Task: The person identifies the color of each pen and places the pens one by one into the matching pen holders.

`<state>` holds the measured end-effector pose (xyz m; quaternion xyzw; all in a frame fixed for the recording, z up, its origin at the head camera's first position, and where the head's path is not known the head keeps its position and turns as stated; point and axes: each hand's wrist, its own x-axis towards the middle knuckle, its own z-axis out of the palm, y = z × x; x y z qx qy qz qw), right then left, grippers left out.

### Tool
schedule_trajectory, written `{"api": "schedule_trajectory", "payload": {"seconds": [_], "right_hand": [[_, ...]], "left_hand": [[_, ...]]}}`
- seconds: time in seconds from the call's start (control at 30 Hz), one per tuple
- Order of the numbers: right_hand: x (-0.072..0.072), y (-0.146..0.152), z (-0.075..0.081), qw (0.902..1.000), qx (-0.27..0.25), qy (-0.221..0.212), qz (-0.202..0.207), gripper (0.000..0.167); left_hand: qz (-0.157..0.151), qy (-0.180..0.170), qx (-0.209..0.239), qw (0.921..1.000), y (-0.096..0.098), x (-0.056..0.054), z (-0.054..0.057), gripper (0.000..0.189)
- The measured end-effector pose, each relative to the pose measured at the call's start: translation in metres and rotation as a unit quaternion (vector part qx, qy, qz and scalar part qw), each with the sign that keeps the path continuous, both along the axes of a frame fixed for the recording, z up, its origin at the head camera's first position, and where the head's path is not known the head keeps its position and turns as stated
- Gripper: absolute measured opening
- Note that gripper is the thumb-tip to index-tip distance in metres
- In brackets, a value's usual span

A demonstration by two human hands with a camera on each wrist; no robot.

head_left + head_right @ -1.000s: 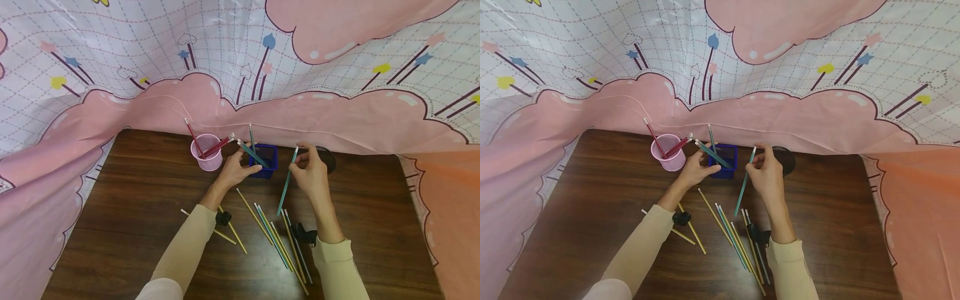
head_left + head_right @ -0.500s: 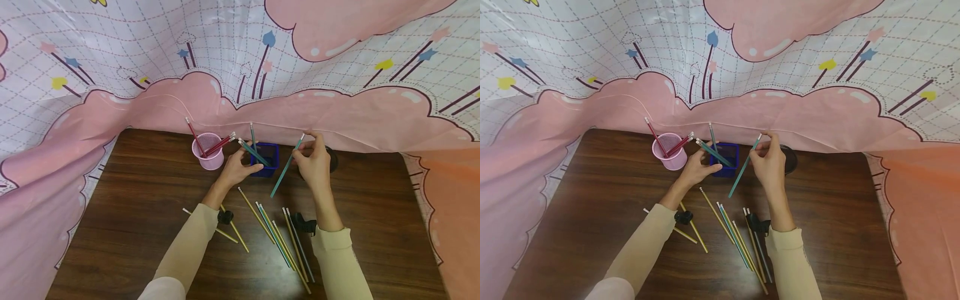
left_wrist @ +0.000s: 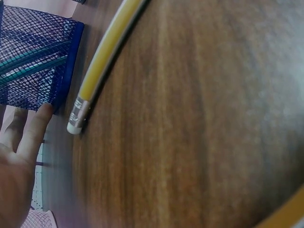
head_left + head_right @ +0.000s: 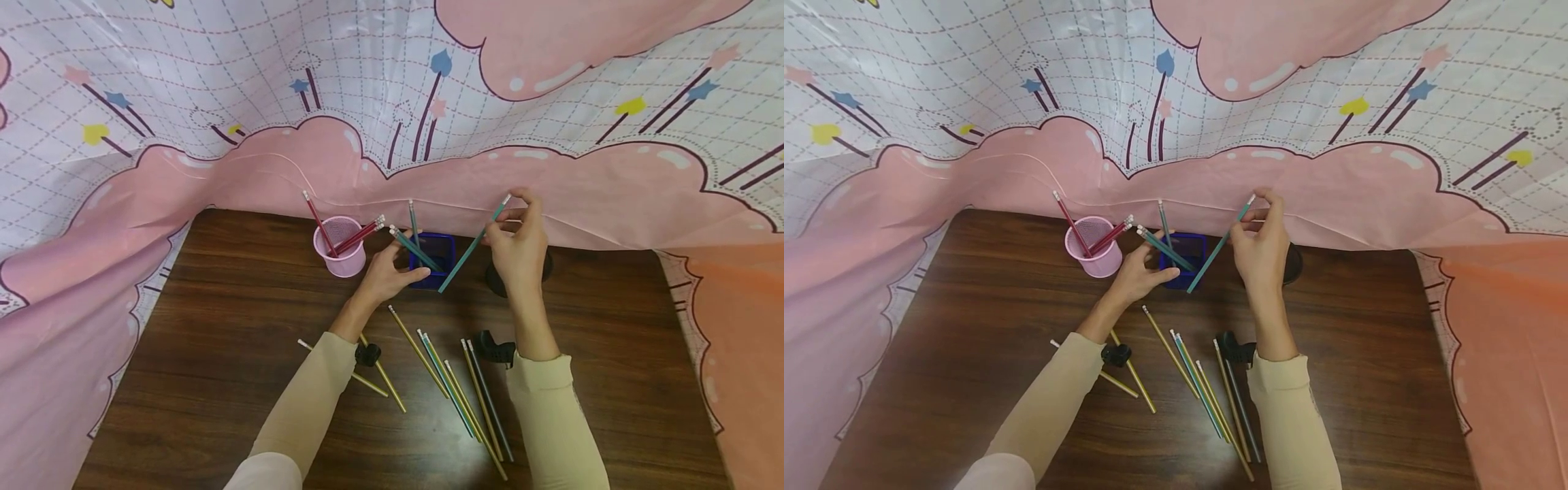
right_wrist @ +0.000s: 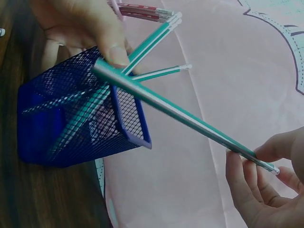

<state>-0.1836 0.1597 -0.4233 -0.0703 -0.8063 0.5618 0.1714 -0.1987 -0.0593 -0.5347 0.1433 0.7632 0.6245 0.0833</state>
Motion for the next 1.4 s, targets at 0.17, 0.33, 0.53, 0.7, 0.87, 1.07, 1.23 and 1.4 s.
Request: {"api": "schedule_trajectory", "payload": {"seconds": [0.17, 0.33, 0.53, 0.7, 0.87, 1.07, 1.23, 1.4], "right_hand": [[-0.003, -0.001, 0.002, 0.9990, 0.009, 0.041, -0.012, 0.056], [-0.005, -0.004, 0.005, 0.9966, 0.005, 0.078, -0.024, 0.054], [-0.008, -0.013, 0.002, 0.9958, -0.002, 0.086, -0.030, 0.053], [-0.008, -0.016, -0.006, 0.9960, 0.029, 0.078, -0.031, 0.051], [-0.005, -0.016, -0.010, 0.9967, 0.046, 0.066, -0.013, 0.058], [-0.004, -0.012, -0.012, 0.9974, 0.049, 0.052, -0.009, 0.066], [-0.001, -0.008, -0.013, 0.9977, 0.052, 0.044, -0.006, 0.067], [0.003, -0.004, -0.013, 0.9978, 0.057, 0.034, -0.003, 0.068]], "left_hand": [[0.008, 0.005, -0.005, 0.9999, 0.001, -0.006, -0.017, 0.076], [0.010, 0.017, -0.006, 0.9998, 0.002, -0.005, -0.020, 0.076], [0.019, 0.024, -0.022, 0.9993, 0.001, -0.002, -0.021, 0.076], [0.031, 0.048, -0.057, 0.9968, 0.000, -0.001, -0.021, 0.077], [0.024, 0.049, -0.058, 0.9968, 0.001, 0.000, -0.020, 0.077], [0.020, 0.040, -0.036, 0.9983, 0.002, -0.001, -0.019, 0.075], [0.025, 0.040, -0.038, 0.9982, 0.001, -0.002, -0.019, 0.079], [0.040, 0.038, -0.076, 0.9956, 0.000, -0.002, -0.018, 0.082]]}}
